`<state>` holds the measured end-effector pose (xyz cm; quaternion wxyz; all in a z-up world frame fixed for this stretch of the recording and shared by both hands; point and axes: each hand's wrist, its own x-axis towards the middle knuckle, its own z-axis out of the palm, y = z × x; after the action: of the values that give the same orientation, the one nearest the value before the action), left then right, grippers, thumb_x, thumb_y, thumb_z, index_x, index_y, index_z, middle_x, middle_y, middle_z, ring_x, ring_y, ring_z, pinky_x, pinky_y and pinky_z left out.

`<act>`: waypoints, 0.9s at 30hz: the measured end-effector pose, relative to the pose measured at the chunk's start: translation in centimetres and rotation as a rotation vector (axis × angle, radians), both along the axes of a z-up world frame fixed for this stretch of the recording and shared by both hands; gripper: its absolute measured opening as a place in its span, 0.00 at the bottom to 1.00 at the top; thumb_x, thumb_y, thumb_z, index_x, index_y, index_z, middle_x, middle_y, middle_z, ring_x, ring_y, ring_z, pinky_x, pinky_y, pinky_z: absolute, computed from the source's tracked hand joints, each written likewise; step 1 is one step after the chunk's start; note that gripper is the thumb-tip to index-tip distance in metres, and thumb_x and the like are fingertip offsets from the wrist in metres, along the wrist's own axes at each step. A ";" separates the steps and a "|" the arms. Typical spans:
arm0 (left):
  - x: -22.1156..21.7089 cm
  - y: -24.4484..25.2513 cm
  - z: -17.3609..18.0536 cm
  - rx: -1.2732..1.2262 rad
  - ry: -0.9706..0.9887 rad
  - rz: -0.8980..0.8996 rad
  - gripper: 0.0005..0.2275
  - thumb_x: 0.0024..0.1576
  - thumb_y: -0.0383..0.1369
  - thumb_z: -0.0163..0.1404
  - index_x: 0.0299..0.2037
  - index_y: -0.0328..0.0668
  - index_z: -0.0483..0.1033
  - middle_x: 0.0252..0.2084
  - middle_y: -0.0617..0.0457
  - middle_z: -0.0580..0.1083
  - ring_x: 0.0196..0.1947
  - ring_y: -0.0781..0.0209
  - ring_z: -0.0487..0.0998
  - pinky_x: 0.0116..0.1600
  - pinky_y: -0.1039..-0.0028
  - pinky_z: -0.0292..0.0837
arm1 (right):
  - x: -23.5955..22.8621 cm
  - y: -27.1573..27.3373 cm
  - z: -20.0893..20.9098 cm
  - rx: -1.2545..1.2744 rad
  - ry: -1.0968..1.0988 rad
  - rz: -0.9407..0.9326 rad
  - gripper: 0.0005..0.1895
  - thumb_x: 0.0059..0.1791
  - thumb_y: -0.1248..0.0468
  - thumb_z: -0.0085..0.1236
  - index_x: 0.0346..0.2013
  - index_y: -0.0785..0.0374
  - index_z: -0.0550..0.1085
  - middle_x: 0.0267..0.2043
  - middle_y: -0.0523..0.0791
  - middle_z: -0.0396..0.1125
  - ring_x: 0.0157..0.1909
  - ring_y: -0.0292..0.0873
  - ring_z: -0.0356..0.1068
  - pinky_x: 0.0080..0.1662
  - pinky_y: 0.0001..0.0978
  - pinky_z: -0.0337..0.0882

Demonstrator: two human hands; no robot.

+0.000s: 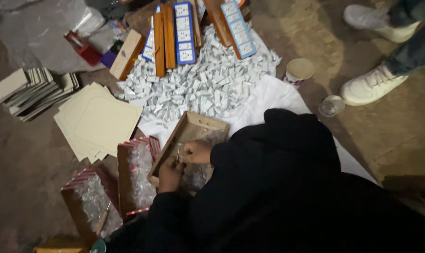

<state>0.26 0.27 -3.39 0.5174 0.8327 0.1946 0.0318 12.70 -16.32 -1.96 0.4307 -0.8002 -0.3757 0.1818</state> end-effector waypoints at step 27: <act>-0.4 -2.1 3.0 -0.329 -0.143 0.094 0.03 0.59 0.24 0.50 0.37 0.35 0.78 0.29 0.57 0.75 0.27 0.72 0.72 0.32 0.80 0.67 | 0.4 -2.1 6.7 0.101 0.465 0.029 0.10 0.48 0.74 0.57 0.44 0.64 0.72 0.37 0.42 0.69 0.37 0.34 0.68 0.40 0.25 0.72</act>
<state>-0.09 -1.83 -0.35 0.6573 0.7223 0.1984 0.0829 13.07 -18.45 4.73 0.5426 -0.7086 -0.2868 0.3483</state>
